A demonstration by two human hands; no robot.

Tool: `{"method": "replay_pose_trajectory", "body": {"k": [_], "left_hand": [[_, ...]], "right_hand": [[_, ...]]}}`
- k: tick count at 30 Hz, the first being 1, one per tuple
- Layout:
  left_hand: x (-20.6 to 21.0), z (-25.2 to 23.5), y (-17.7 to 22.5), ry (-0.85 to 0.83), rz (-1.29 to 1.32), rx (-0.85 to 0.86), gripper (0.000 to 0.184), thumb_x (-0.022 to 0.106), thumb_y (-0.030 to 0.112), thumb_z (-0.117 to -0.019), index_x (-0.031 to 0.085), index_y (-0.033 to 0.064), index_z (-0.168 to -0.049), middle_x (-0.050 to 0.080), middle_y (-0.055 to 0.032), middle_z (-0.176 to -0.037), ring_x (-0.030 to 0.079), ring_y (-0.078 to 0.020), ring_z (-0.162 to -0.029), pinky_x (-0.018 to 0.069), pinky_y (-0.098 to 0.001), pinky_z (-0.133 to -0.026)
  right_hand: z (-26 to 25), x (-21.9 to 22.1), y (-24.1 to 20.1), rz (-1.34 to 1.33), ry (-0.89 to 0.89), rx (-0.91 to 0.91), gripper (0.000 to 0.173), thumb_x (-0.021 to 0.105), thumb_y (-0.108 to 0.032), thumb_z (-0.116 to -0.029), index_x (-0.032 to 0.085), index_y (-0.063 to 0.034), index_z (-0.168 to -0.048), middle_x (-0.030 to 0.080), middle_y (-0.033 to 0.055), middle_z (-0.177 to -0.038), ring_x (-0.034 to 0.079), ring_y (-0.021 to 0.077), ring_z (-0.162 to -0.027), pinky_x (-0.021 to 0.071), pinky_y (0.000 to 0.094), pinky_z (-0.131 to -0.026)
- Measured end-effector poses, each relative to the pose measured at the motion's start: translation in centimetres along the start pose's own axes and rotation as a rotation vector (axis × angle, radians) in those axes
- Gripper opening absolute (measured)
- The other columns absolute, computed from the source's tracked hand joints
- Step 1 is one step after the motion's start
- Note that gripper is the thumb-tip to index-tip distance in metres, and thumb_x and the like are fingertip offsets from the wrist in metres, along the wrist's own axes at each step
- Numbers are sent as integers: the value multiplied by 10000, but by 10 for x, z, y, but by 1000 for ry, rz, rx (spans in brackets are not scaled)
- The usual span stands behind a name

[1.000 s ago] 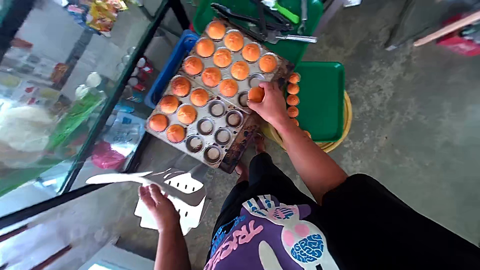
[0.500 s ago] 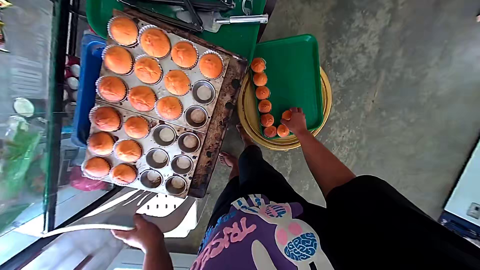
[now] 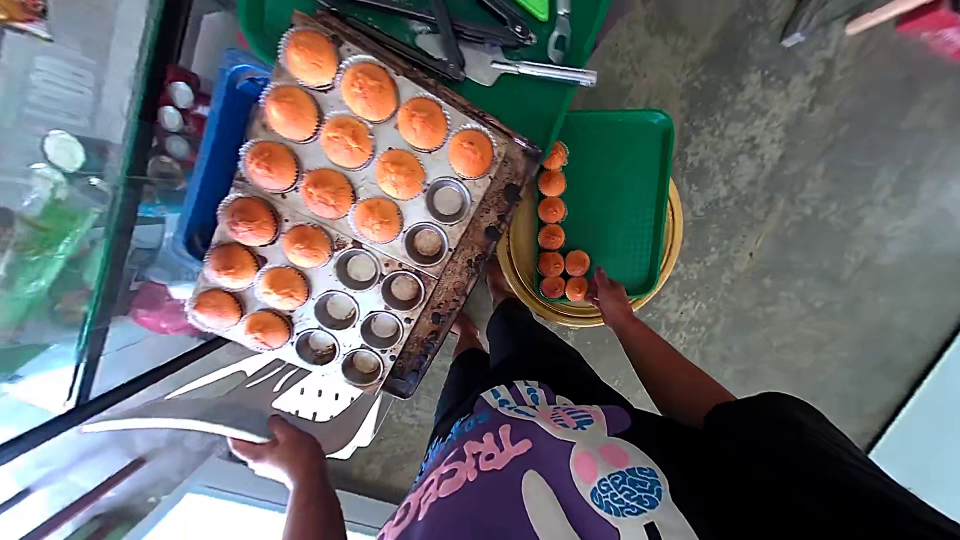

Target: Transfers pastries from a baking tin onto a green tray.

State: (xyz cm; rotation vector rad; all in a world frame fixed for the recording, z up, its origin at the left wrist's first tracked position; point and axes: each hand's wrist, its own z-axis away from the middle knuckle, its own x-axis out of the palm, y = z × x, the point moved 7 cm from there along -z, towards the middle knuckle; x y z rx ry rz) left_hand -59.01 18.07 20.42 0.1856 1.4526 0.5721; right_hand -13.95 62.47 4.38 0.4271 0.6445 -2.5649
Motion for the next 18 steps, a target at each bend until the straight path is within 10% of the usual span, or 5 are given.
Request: {"method": "replay_pose_trajectory", "body": {"k": [4, 10, 18], "left_hand": [[-4, 0, -2, 1, -2, -19, 614, 523, 110, -1022, 280, -82, -1552, 412, -287, -1548, 423, -324, -1451, 318, -381, -1201], [-3, -5, -9, -10, 42, 26, 617, 544, 107, -1009, 298, -107, -1533, 412, -293, -1541, 415, -297, -1454, 310, -330, -1196], [2, -13, -17, -47, 243, 109, 659, 563, 38, -967, 252, -139, -1520, 401, -311, -1527, 443, -242, -1421, 348, -265, -1157]], "right_hand": [[9, -1, -30, 288, 55, -106, 561, 472, -411, -1088, 482, 26, -1440, 549, 262, -1393, 581, 358, -1218, 494, 541, -976], [19, 10, -27, 686, -89, -80, 970, 839, -321, -847, 285, -19, -1583, 418, 317, -1520, 520, 450, -1314, 503, 573, -996], [18, 21, -8, 688, 130, -275, 635, 816, -205, -882, 533, 53, -1389, 574, 310, -1345, 569, 447, -1250, 453, 585, -1056]]}}
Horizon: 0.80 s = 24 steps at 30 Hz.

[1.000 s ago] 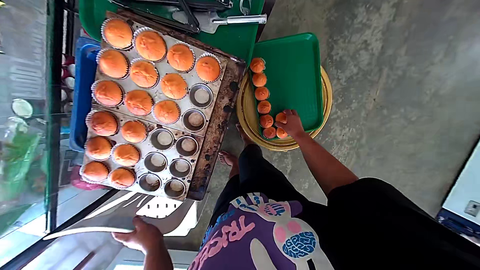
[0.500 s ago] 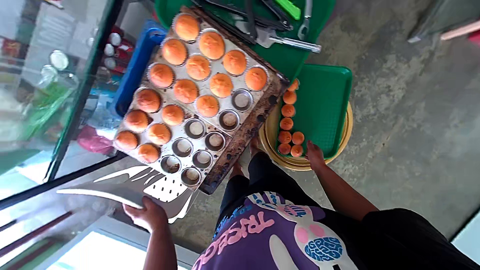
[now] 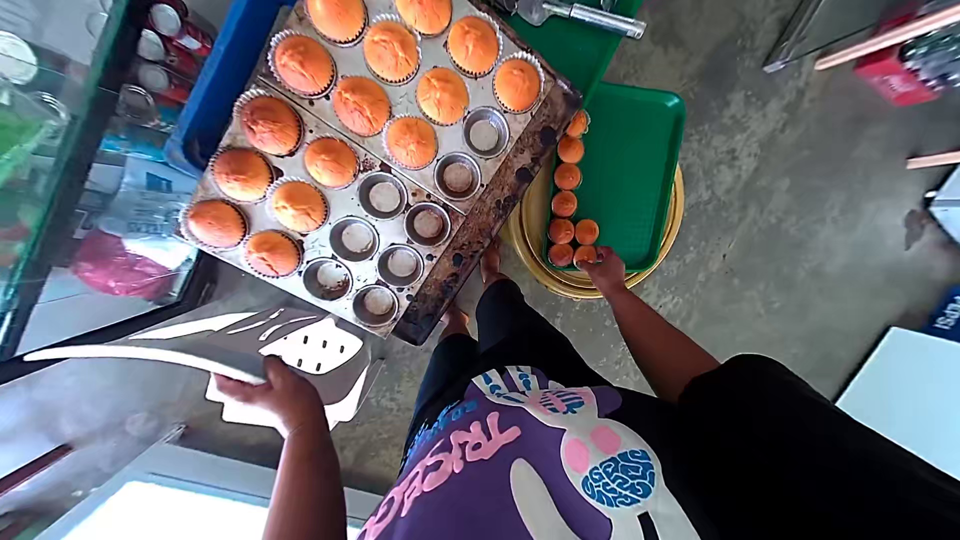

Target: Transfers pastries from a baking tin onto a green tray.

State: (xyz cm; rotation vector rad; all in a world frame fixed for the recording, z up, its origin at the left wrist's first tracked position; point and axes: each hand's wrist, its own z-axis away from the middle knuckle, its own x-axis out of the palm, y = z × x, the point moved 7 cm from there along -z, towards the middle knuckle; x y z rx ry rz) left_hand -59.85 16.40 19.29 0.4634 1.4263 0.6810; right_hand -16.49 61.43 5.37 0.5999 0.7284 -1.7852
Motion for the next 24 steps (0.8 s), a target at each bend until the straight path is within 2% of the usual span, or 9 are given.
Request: {"method": "replay_pose_trajectory", "body": {"k": [4, 6, 8, 12, 16, 18, 20, 22, 24], "left_hand": [[0, -3, -1, -24, 15, -10, 698, 587, 54, -963, 231, -111, -1540, 412, -298, -1522, 467, -247, -1395, 379, -291, -1135], [0, -4, -1, -58, 44, -15, 719, 592, 58, -967, 205, -107, -1549, 385, -307, -1537, 456, -265, -1404, 380, -314, -1141], [1, -8, -4, -88, 121, 7, 715, 580, 52, -969, 188, -97, -1549, 375, -308, -1532, 480, -259, -1368, 421, -325, -1104], [4, -11, -11, -100, 186, 15, 718, 570, 48, -964, 178, -63, -1555, 429, -295, -1477, 553, -258, -1259, 488, -370, -1014], [3, -12, -12, -78, 196, 39, 686, 557, 44, -970, 207, -61, -1551, 430, -292, -1491, 506, -267, -1336, 427, -364, -1093], [4, -13, -15, -70, 185, 42, 685, 563, 50, -965, 223, -62, -1549, 432, -297, -1490, 515, -280, -1326, 443, -376, -1077], [4, -14, -16, -76, 169, 29, 679, 567, 61, -976, 226, -55, -1552, 433, -293, -1496, 528, -280, -1318, 453, -376, -1072], [4, -13, -15, -76, 176, 29, 690, 567, 48, -972, 217, -78, -1553, 411, -304, -1516, 491, -297, -1367, 417, -373, -1116], [5, -13, -17, -63, 179, 26, 689, 577, 51, -971, 224, -83, -1547, 412, -303, -1516, 478, -298, -1380, 405, -364, -1127]], "right_hand": [[7, 8, 6, -28, 124, 10, 675, 809, -247, -892, 510, 29, -1430, 517, 320, -1415, 492, 466, -1336, 406, 589, -1102], [21, 4, 1, -66, 198, 8, 752, 803, -297, -890, 462, 8, -1487, 389, 339, -1522, 413, 484, -1406, 386, 572, -1138], [49, -5, -28, -121, 313, -124, 725, 757, -303, -916, 453, 6, -1498, 325, 340, -1562, 374, 491, -1431, 381, 563, -1152], [141, -10, -143, -230, 429, -697, 607, 696, -232, -959, 474, 39, -1454, 410, 299, -1517, 448, 423, -1389, 434, 523, -1114], [233, 28, -275, -211, 323, -1267, 408, 705, -222, -951, 646, 35, -1263, 620, 232, -1333, 568, 381, -1275, 464, 527, -1081], [257, 59, -336, -144, 222, -1389, 364, 732, -214, -932, 693, -12, -1232, 650, 185, -1315, 592, 369, -1245, 478, 539, -1050], [272, 89, -388, 28, 170, -1449, 422, 757, -199, -905, 679, -54, -1293, 633, 154, -1370, 587, 379, -1250, 491, 560, -1012], [280, 111, -425, 282, 131, -1398, 582, 789, -195, -871, 601, -82, -1410, 577, 132, -1454, 537, 400, -1271, 465, 584, -957], [283, 123, -447, 498, 117, -1312, 687, 807, -222, -846, 544, -74, -1463, 593, 146, -1419, 511, 406, -1288, 428, 596, -972]]}}
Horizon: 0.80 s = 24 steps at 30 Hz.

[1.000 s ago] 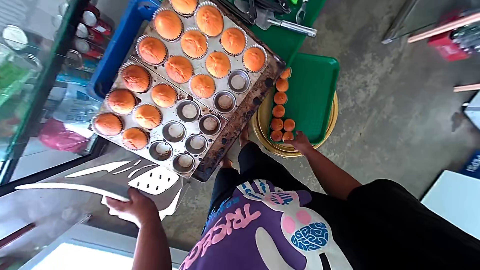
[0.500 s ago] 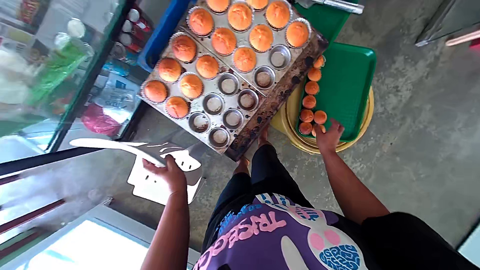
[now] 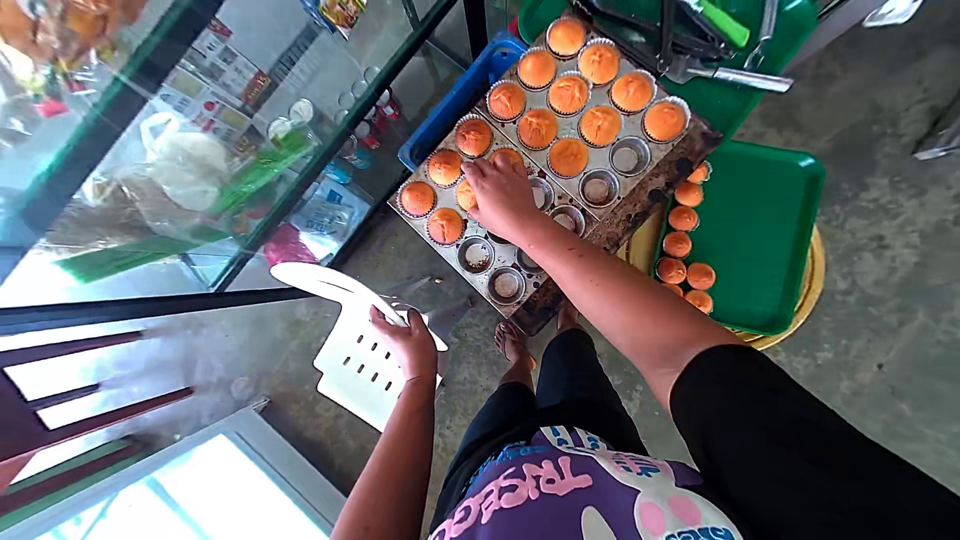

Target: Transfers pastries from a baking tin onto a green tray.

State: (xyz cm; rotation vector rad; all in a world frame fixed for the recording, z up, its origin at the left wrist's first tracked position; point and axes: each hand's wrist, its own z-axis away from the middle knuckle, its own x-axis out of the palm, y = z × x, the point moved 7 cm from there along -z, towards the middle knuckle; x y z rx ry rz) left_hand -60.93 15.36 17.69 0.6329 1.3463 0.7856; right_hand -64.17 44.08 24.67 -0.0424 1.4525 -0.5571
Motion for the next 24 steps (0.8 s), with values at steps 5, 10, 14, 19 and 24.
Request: {"method": "replay_pose_trajectory", "body": {"k": [5, 10, 14, 19, 24], "left_hand": [[4, 1, -1, -6, 13, 8, 714, 599, 51, -972, 206, -94, -1551, 384, -317, -1533, 464, -311, -1395, 388, -371, -1144], [5, 5, 5, -5, 28, 19, 703, 589, 18, -963, 208, -108, -1541, 392, -323, -1521, 474, -298, -1384, 401, -356, -1133], [6, 9, 6, -13, -17, 6, 707, 590, 44, -974, 203, -61, -1557, 406, -293, -1518, 518, -283, -1337, 477, -387, -1064], [8, 11, 12, -16, -56, 9, 722, 590, 44, -960, 195, -65, -1555, 380, -287, -1526, 506, -248, -1331, 485, -352, -1043], [9, 12, 15, -9, -55, 5, 751, 591, -1, -938, 173, -81, -1557, 341, -291, -1547, 472, -231, -1363, 450, -315, -1081]], "right_hand": [[-7, -3, -13, 121, -51, -25, 540, 804, -220, -848, 644, 32, -1298, 677, 233, -1212, 550, 445, -1244, 391, 640, -1017], [-8, 3, -13, 81, 47, -30, 473, 765, -198, -838, 665, 38, -1235, 688, 233, -1156, 601, 421, -1150, 418, 608, -1000], [22, -25, 1, -118, 242, -5, 589, 755, -329, -834, 647, -56, -1345, 689, 165, -1216, 616, 361, -1139, 453, 558, -978], [133, -100, 119, -467, 636, 155, 616, 832, -213, -819, 621, 7, -1355, 679, 190, -1275, 670, 311, -1168, 566, 484, -975], [250, -56, 339, -365, 467, 924, 712, 757, -325, -896, 490, -36, -1489, 565, 221, -1413, 601, 370, -1244, 521, 550, -1008]]}}
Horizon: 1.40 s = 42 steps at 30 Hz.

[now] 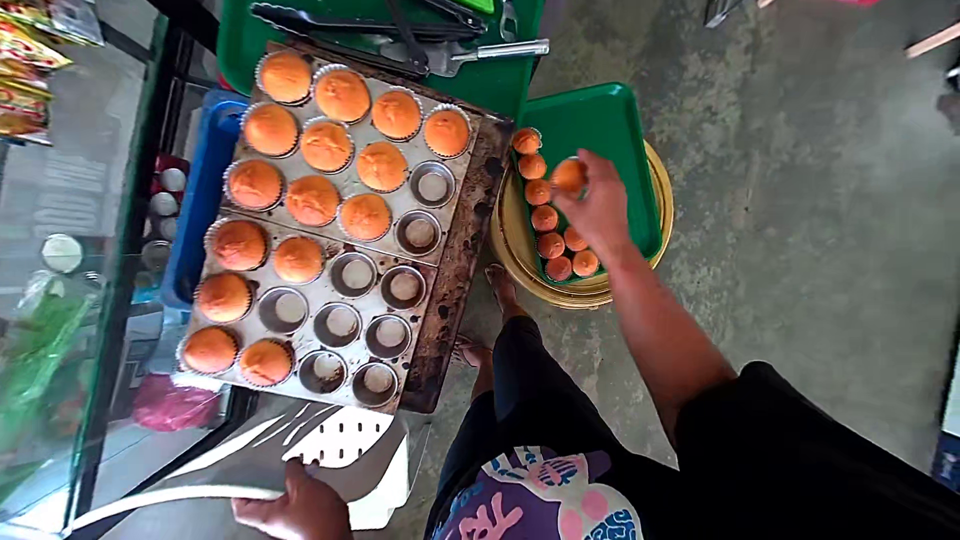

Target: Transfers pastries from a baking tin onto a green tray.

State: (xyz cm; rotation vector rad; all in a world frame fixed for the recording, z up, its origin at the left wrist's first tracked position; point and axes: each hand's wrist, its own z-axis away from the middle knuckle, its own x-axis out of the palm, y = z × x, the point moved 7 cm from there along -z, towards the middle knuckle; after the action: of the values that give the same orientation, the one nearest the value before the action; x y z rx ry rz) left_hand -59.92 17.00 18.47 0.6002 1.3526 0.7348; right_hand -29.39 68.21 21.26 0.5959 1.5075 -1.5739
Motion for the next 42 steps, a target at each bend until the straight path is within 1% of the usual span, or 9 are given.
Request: {"method": "replay_pose_trajectory", "body": {"k": [4, 10, 13, 17, 22, 30, 34, 38, 42], "left_hand": [[0, -4, -8, -3, 0, -26, 786, 583, 33, -962, 119, -24, -1593, 311, -267, -1565, 492, -233, -1328, 498, -360, -1028], [0, -2, -6, 20, -28, -29, 754, 589, 22, -960, 156, -42, -1574, 352, -273, -1547, 493, -251, -1349, 480, -370, -1067], [-1, -1, 1, 36, -63, -65, 712, 594, 45, -965, 212, -37, -1560, 416, -281, -1503, 541, -291, -1298, 493, -424, -1046], [-3, -2, 0, 41, -27, -46, 715, 599, 40, -943, 229, -59, -1547, 417, -288, -1497, 517, -281, -1316, 475, -398, -1057], [-4, -2, 2, 59, -20, -39, 712, 610, 13, -935, 248, -73, -1542, 415, -301, -1512, 477, -295, -1376, 406, -387, -1129], [-5, -4, -4, 37, 16, -30, 705, 595, 22, -941, 237, -77, -1541, 413, -299, -1507, 487, -278, -1358, 426, -373, -1102], [-5, -4, -3, 32, 16, -21, 693, 607, 23, -948, 250, -79, -1533, 415, -300, -1506, 493, -287, -1358, 440, -385, -1096], [-4, -3, -4, 32, 5, -31, 710, 621, 32, -939, 254, -67, -1539, 420, -280, -1512, 491, -255, -1364, 434, -360, -1104], [-2, -3, 0, 39, 26, -14, 718, 604, -2, -930, 234, -70, -1541, 384, -273, -1536, 466, -217, -1379, 420, -309, -1106]], "right_hand": [[-40, 38, 123, 160, -129, 239, 722, 789, -286, -885, 486, -21, -1484, 522, 272, -1448, 546, 478, -1287, 470, 654, -1015], [-38, 80, 153, 153, -242, 233, 714, 780, -291, -902, 485, -25, -1495, 495, 289, -1472, 493, 511, -1330, 438, 677, -1050], [-31, 54, 109, 87, -111, 129, 700, 736, -375, -940, 483, -22, -1488, 416, 280, -1545, 413, 525, -1389, 376, 693, -1095], [-20, 9, -23, -81, 120, -215, 612, 688, -334, -964, 519, 2, -1447, 494, 255, -1490, 477, 427, -1368, 411, 554, -1118], [-40, 39, -150, -8, -37, -406, 768, 817, -333, -860, 492, -20, -1482, 564, 240, -1423, 517, 433, -1326, 434, 576, -1090], [-47, 68, -197, 379, -191, -299, 616, 750, -259, -912, 537, 21, -1418, 580, 270, -1362, 530, 477, -1284, 470, 598, -1011], [-52, 52, -180, 134, -171, -243, 695, 801, -308, -850, 538, -17, -1424, 589, 248, -1349, 574, 430, -1242, 483, 591, -1005], [-61, -8, -107, -292, -50, -100, 737, 821, -346, -815, 538, -48, -1427, 647, 174, -1277, 654, 273, -1126, 549, 484, -968], [-79, -24, 10, -137, 32, 139, 725, 821, -338, -820, 551, -10, -1407, 622, 247, -1305, 608, 386, -1203, 486, 598, -1013]]}}
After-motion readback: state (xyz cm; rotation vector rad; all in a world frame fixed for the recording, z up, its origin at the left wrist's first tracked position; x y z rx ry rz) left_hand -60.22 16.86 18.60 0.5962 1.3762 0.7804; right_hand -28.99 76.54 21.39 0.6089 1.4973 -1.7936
